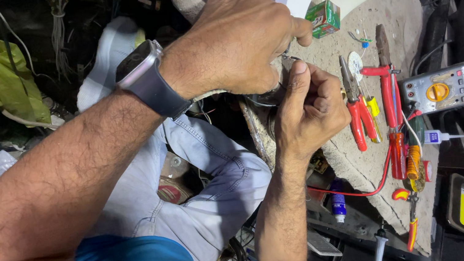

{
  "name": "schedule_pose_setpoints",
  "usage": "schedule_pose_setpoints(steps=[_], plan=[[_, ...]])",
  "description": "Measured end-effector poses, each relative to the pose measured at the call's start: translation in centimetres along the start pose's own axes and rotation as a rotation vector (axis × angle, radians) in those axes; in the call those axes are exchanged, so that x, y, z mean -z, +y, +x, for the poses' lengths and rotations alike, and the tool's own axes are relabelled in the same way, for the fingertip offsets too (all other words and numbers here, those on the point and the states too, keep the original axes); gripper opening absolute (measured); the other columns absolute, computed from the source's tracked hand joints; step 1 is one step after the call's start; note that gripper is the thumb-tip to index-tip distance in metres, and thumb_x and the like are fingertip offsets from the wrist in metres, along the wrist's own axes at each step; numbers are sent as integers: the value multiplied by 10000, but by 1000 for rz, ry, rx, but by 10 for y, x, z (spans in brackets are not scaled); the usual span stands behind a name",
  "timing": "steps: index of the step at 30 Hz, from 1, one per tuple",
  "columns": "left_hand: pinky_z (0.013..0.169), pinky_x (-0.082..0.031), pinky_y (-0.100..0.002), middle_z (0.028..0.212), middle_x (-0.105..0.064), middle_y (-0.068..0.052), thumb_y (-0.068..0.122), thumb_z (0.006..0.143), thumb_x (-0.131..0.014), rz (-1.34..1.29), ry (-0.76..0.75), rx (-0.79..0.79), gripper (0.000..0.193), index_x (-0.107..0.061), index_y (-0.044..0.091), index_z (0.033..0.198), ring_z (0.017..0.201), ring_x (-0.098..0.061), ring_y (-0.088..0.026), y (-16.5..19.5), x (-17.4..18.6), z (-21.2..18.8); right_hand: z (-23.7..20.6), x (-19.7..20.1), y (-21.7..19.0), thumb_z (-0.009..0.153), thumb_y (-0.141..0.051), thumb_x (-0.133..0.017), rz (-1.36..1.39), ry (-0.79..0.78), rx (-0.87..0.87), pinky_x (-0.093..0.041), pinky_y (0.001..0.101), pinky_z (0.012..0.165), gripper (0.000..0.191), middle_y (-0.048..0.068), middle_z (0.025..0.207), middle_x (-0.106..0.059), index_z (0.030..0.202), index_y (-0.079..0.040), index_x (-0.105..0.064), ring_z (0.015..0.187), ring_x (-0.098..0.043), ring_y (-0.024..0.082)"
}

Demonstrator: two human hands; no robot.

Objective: The person disassembles a light bulb base, uses a screwdriver and pliers to adjust internal components, and connects wires to test the bulb. The bulb lights up during testing, indicating successful repair.

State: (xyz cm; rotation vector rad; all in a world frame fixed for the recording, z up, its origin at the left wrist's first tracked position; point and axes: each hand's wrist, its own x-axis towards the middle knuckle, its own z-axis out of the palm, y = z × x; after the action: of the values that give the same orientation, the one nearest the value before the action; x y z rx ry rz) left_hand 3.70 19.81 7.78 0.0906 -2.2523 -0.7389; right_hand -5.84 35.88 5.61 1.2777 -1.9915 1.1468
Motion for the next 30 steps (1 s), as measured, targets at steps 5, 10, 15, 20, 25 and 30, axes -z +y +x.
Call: schedule_pose_setpoints(steps=[5,10,15,20,25,30], plan=[[728,-349,-454,633,-703,17,190,646,-794,-20,-20,30,413,-780,207,1058,677,-697,-251,0,1,2,-2,2,-1,1065,-165,-730,15,-26,6,-503,227,620,204,71,810,-729,998,26,-702,681,-636,81],[732,-355,-454,656,-712,-3,222,641,-823,-18,12,-3,416,-784,214,1055,725,-698,-277,-1,2,0,-3,6,1,1076,-124,-734,12,-57,73,-505,259,667,165,82,846,-729,1009,24,-703,723,-648,113],[770,-360,-442,688,-731,16,195,617,-806,-27,-47,49,452,-777,214,1068,708,-712,-242,-1,1,2,-5,13,2,1064,-100,-744,13,-89,110,-498,281,675,150,93,847,-701,987,20,-695,730,-625,121],[773,-357,-443,718,-741,22,184,598,-811,-45,-6,28,473,-779,199,1069,702,-716,-229,1,1,1,-6,14,3,1050,-98,-747,-30,-82,91,-477,283,648,145,81,814,-688,976,19,-704,698,-600,117],[744,-353,-447,702,-731,28,167,623,-813,-48,6,34,419,-784,204,1039,726,-708,-235,1,0,1,-5,12,4,1049,-109,-751,-19,-74,86,-483,275,639,157,84,812,-699,976,22,-704,690,-608,118],[752,-356,-444,681,-721,23,167,656,-812,-24,-2,47,382,-785,204,1035,745,-708,-216,2,-3,1,-5,11,6,1057,-117,-750,7,-71,82,-513,273,671,167,91,833,-722,983,24,-698,716,-639,120]])
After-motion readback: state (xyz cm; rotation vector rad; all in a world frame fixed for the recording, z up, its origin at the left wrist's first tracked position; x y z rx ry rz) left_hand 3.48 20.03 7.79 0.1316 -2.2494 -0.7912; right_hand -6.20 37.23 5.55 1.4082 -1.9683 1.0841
